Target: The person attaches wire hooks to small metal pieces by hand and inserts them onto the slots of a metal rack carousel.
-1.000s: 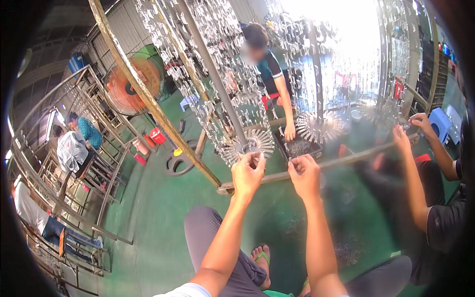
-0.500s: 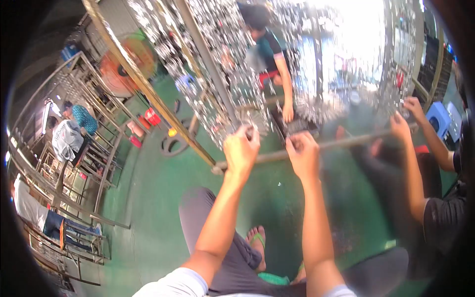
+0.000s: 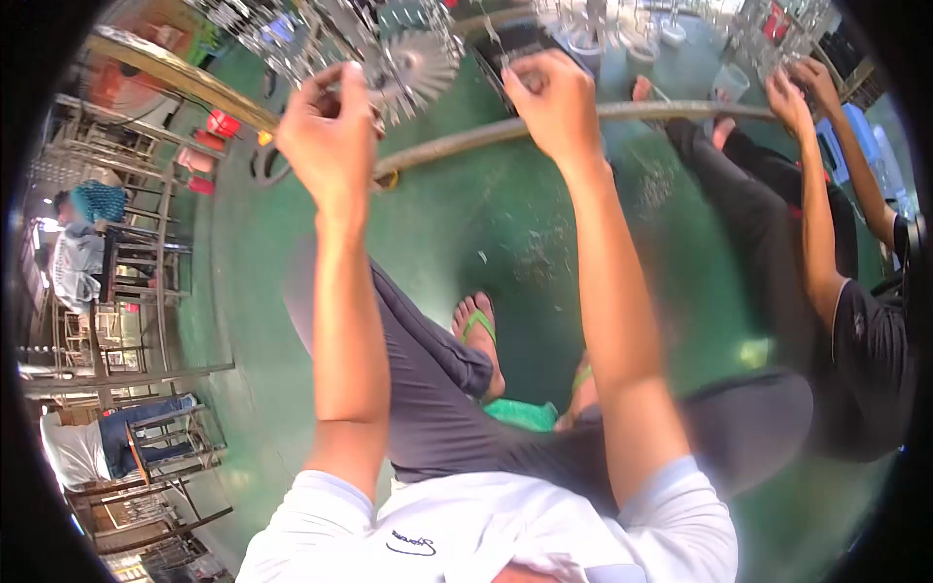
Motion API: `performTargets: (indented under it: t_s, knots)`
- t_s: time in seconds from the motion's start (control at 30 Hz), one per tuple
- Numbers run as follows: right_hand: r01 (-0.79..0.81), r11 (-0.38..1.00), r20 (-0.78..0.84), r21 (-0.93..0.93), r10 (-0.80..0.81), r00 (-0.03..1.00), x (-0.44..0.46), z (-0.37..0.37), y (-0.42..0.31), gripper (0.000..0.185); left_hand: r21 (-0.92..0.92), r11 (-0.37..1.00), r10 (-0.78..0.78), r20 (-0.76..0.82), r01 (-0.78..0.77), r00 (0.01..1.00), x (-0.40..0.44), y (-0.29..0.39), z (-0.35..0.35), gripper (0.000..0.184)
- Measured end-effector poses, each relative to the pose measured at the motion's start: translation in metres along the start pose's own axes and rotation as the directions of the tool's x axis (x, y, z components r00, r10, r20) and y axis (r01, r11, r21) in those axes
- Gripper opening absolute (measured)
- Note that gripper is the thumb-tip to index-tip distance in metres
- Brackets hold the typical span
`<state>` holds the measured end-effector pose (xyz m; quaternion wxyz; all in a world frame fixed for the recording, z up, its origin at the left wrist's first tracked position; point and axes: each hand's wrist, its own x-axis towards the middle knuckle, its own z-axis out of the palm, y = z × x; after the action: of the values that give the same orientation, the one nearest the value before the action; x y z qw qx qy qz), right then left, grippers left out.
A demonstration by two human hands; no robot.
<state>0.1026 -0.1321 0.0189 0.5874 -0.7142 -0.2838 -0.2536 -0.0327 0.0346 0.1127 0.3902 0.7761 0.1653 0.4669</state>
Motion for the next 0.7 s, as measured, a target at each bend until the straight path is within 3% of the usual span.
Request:
performTargets:
  t_s: [0.03,0.1,0.2,0.6,0.7]
  knots:
    - [-0.052,0.999,0.014,0.008,0.052,0.999,0.000,0.001,0.001,0.013,0.052,0.998,-0.040,0.007,0.039,0.999,-0.002,0.009,-0.004,0.026]
    - [-0.009,1.000,0.010,-0.018,0.010,1.000,0.003,-0.002,0.001,0.013,0.092,0.995,-0.035,0.026,0.032,0.999,0.000,0.003,-0.013,0.026]
    - [-0.126,0.992,0.048,0.015,0.126,0.991,0.006,0.001,0.005,0.013,-0.016,0.999,-0.047,0.029,0.047,0.998,0.006,-0.002,-0.017,0.025]
    - [-0.216,0.973,0.039,-0.078,0.219,0.975,0.002,-0.001,-0.017,0.012,-0.038,0.996,0.082,0.208,-0.076,0.975,0.020,0.004,-0.012,0.028]
    - [-0.153,0.983,0.060,-0.102,0.160,0.985,-0.002,-0.001,-0.028,0.011,-0.047,0.997,0.074,0.199,-0.065,0.977,0.016,0.006,-0.010,0.026]
